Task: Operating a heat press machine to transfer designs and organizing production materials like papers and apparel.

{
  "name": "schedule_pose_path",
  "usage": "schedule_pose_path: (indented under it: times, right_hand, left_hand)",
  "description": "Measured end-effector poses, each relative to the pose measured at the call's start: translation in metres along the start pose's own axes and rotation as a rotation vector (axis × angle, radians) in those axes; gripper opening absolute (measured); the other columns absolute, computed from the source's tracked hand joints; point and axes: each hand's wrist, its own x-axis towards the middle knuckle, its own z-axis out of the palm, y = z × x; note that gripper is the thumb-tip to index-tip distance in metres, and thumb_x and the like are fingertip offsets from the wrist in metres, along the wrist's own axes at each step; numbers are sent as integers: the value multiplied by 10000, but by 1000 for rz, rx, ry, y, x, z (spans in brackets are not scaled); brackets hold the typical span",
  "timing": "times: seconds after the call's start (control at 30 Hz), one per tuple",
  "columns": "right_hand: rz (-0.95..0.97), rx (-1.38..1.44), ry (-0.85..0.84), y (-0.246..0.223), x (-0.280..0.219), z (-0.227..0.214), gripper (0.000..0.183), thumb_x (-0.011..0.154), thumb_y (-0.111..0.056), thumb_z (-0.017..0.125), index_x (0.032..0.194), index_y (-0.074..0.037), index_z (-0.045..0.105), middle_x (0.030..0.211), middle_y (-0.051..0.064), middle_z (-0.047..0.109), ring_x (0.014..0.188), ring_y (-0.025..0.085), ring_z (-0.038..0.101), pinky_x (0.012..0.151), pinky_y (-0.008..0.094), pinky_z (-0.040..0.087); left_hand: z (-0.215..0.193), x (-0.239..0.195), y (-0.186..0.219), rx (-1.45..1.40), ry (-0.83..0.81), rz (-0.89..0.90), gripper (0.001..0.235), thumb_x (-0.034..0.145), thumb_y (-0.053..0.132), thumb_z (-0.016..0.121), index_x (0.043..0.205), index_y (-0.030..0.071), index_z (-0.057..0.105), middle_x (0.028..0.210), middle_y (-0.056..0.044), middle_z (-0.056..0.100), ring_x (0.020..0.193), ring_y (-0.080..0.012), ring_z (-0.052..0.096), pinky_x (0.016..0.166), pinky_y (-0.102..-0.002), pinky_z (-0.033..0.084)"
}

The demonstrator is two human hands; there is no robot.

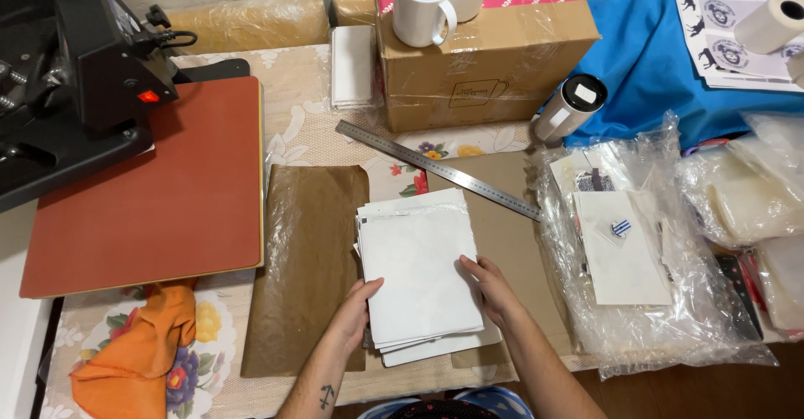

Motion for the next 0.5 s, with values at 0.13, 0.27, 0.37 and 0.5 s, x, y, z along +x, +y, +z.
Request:
schedule_pose_path:
  times: [0.13, 0.27, 0.37, 0.5]
  right_hand:
    - [-40, 47, -54, 1, -3, -5, 723, 779, -322, 695, 1404, -21, 492, 1380, 117, 602, 1232, 224, 569, 1057, 322, 438]
    - [-79, -36, -11, 8, 6, -13, 604, 795, -370, 701, 1320, -115, 544, 1357, 41, 573, 1290, 189, 465, 1082, 298, 337]
    - [-205, -168, 87, 18, 18, -20, 755, 796, -380, 690, 1470, -120, 470, 1502, 66, 515, 1414, 216, 428, 1148, 365, 348]
    - [-570, -338, 228, 20, 14, -26, 510, 862, -353, 682, 1293, -95, 592, 1391, 70, 609, 1308, 209, 556, 1136, 386, 400]
  left_hand:
    - [9, -18, 12, 35, 12, -24, 1000, 813, 416, 693, 1601, 146, 139, 1692, -68, 117, 1571, -217, 118, 1287, -376, 100]
    - [11, -17, 12, -100, 12, 17, 862, 868, 329, 636, 1587, 119, 210, 1620, -114, 377, 1469, -227, 403, 1227, -347, 286]
    - [17, -33, 18, -23, 39, 34, 836, 879, 343, 625, 1586, 155, 221, 1633, -100, 343, 1488, -234, 368, 1239, -374, 263]
    - [16, -25, 10, 50, 91, 78, 787, 895, 340, 624, 1568, 165, 255, 1621, -101, 349, 1457, -250, 409, 1207, -406, 327]
